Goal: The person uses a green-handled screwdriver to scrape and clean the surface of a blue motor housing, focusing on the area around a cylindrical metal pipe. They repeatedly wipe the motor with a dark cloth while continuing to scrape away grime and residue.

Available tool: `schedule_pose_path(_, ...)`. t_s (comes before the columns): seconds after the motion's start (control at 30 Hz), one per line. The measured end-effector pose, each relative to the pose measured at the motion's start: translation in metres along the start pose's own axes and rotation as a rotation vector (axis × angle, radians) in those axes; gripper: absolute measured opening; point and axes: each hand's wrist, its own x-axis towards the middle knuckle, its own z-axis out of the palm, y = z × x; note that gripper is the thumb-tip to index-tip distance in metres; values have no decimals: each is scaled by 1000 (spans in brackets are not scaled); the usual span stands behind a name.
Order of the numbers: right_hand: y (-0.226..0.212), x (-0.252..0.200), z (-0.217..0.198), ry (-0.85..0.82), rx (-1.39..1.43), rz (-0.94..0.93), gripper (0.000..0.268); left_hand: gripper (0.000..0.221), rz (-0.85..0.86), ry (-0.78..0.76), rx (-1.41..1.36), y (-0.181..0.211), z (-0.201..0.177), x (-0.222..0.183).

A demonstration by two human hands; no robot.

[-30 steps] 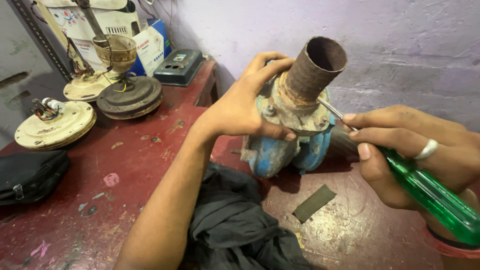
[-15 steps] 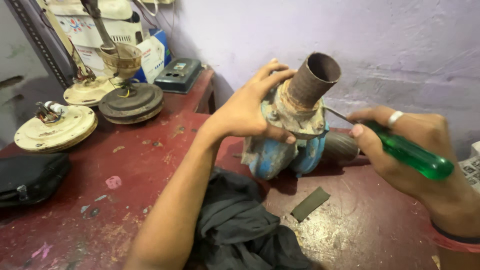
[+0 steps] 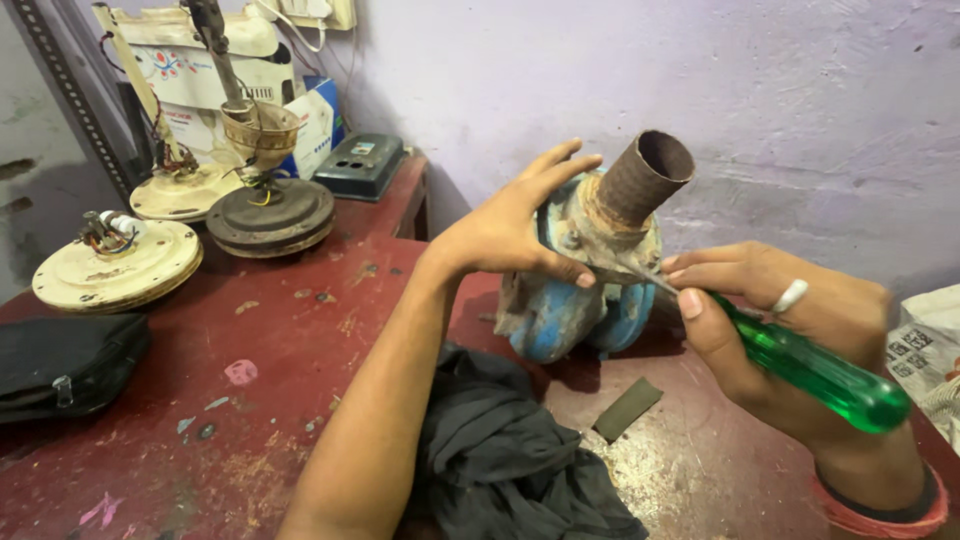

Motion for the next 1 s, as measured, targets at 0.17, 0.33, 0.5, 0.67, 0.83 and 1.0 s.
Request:
schedule_pose_path(0.17,2,4,12,68,-54,-42,9,115,-31,-40,-116,-5,1,-1)
schedule_pose_path(0.33,5,7,20,-20,-50,-113,16,113,-21,-49,-133,-7,1,-2)
schedule_pose_path(0.5,3,6,21,-72,-48,-133,22,113,2,-50,-106,-8,1,-1)
schedule_pose_path(0.67,3,7,26,-70,-102,-206,23,109,4,-41,-111,-8,2,-2)
schedule_pose_path(0.83,3,10,24,-73,-66,-224,22,108,18,-34,-112,-8,2,-1)
schedule_pose_path(1.0,4,9,26,-73,-93,-254,20,107,28,-38,-97,-9,3,0)
